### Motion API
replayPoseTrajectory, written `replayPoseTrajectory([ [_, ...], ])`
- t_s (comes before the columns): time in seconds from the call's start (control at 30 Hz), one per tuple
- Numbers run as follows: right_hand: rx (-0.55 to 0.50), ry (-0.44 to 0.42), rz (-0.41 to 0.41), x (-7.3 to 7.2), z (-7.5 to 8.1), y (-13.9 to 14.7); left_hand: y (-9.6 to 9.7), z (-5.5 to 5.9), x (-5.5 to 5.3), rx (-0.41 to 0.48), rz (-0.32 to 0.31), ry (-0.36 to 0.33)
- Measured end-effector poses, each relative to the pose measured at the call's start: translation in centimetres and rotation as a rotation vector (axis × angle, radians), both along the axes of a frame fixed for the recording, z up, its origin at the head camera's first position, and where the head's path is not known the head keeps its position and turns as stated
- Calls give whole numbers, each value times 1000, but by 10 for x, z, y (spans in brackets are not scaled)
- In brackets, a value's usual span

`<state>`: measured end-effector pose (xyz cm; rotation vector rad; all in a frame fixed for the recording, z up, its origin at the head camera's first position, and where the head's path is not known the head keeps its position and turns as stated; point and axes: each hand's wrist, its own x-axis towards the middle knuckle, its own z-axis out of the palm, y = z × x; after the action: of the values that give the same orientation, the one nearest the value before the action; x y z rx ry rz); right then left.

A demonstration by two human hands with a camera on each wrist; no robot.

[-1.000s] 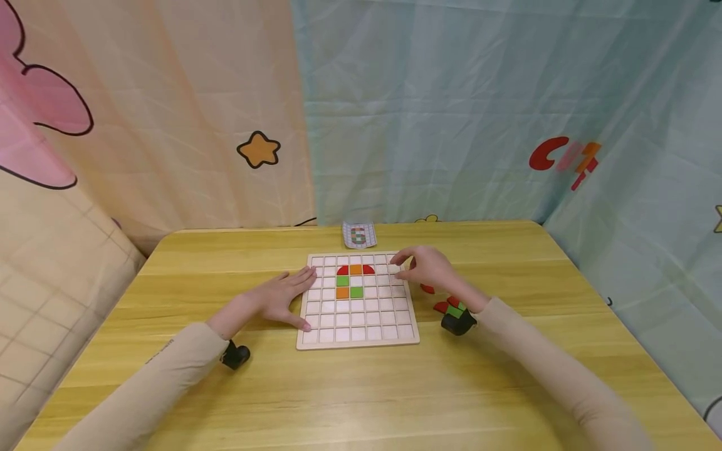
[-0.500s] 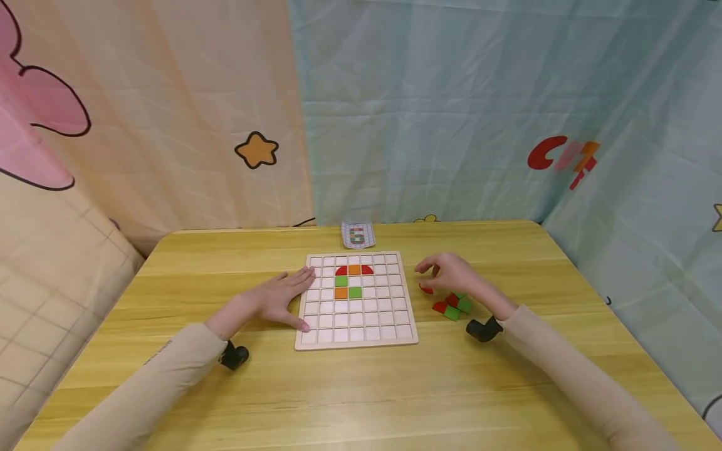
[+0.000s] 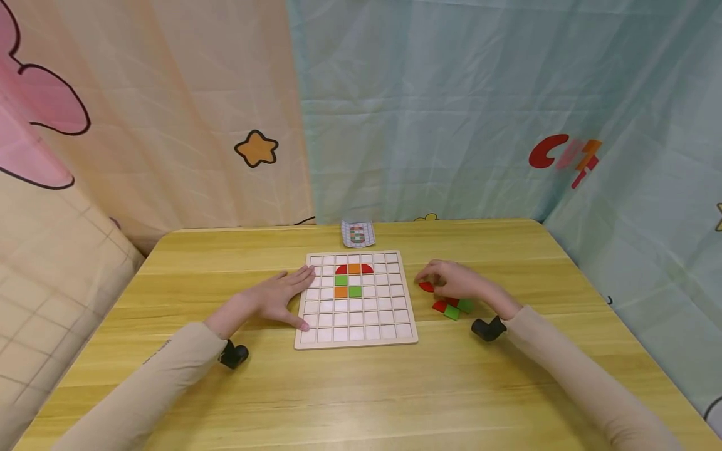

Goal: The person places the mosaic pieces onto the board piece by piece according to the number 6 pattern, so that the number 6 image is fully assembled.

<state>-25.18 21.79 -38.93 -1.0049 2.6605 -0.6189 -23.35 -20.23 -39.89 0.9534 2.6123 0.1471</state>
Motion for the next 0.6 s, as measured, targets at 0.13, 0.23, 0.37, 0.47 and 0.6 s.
replayPoseTrajectory([
  [0.13,11,3,13,-1,-1,0,0,1,0,-4,2,-3],
  [0.23,29,3,6,-1,0,0,1,0,1,3,3,-4],
  [0.37,64,30,-29,0,1,1,0,-1,1,4,4,-4],
  [0.47,84,48,-91,1,1,2,0,-1,0,5,2,-2],
  [0.6,104,33,-196,2,2,2,0,-2,0,-1,5,2],
])
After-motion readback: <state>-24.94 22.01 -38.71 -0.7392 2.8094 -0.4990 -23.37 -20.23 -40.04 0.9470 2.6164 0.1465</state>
